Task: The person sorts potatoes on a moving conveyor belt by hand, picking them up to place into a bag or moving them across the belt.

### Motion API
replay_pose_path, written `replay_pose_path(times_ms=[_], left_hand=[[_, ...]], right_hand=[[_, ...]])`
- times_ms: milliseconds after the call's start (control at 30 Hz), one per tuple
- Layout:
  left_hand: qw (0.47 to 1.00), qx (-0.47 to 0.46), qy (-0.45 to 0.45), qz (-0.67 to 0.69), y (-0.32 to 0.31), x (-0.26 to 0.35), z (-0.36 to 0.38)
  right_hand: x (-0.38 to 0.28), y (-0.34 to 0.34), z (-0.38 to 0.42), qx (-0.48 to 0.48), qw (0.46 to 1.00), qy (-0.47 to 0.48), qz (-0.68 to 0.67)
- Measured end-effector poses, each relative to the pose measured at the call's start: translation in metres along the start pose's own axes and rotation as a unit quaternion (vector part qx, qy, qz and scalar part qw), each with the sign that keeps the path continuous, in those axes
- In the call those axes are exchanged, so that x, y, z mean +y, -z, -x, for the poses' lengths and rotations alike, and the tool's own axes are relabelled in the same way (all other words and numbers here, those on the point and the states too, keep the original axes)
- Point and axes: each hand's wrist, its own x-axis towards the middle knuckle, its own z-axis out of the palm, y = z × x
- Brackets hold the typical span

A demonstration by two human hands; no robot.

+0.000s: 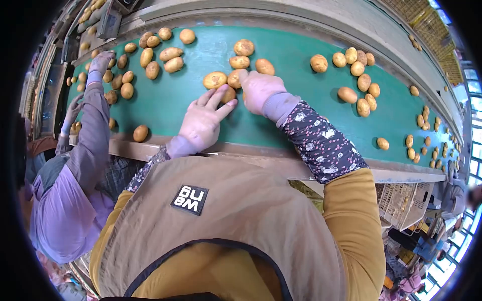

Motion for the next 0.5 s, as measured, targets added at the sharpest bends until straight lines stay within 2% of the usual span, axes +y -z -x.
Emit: replay_pose_path(times_ms=[33,133,200,267,333,400,433,467,500], left_hand=[[0.999,-0.035,-0.011,-0.024,-0.004,-0.003,-0.007],[0.997,-0.062,-0.045,-0.004,-0.002,-0.012,-0.031],[0.997,-0.038,-0.062,-0.015,-0.003,-0.015,-0.047],[0.983,-0.176,-0.037,-0.024,0.008,-0.010,-0.062],[0.988,-0.150,-0.025,0.004,-0.006,-0.009,-0.062],[0.986,-0.158,-0.038,0.043,-0.014,-0.008,-0.060],[0.987,-0.140,-0.043,0.058,-0.016,-0.005,-0.056],[0.988,-0.141,-0.038,0.056,-0.014,-0.007,-0.050],[0.980,-0.181,-0.036,0.075,-0.007,-0.006,-0.044]], right_hand=[[-0.001,0.000,0.004,-0.010,1.000,0.011,0.017],[-0.002,0.004,0.012,-0.044,0.998,0.008,0.036],[0.007,-0.005,0.021,-0.029,0.998,0.013,0.052],[0.018,-0.010,0.029,0.001,0.999,0.040,0.028],[0.033,-0.017,0.030,-0.008,0.999,0.041,0.001],[0.053,-0.025,0.032,0.006,0.987,0.065,-0.144],[0.066,-0.028,0.031,0.008,0.966,0.034,-0.257],[0.075,-0.032,0.030,0.101,0.930,0.045,-0.351],[0.079,-0.022,0.035,0.182,0.909,-0.025,-0.375]])
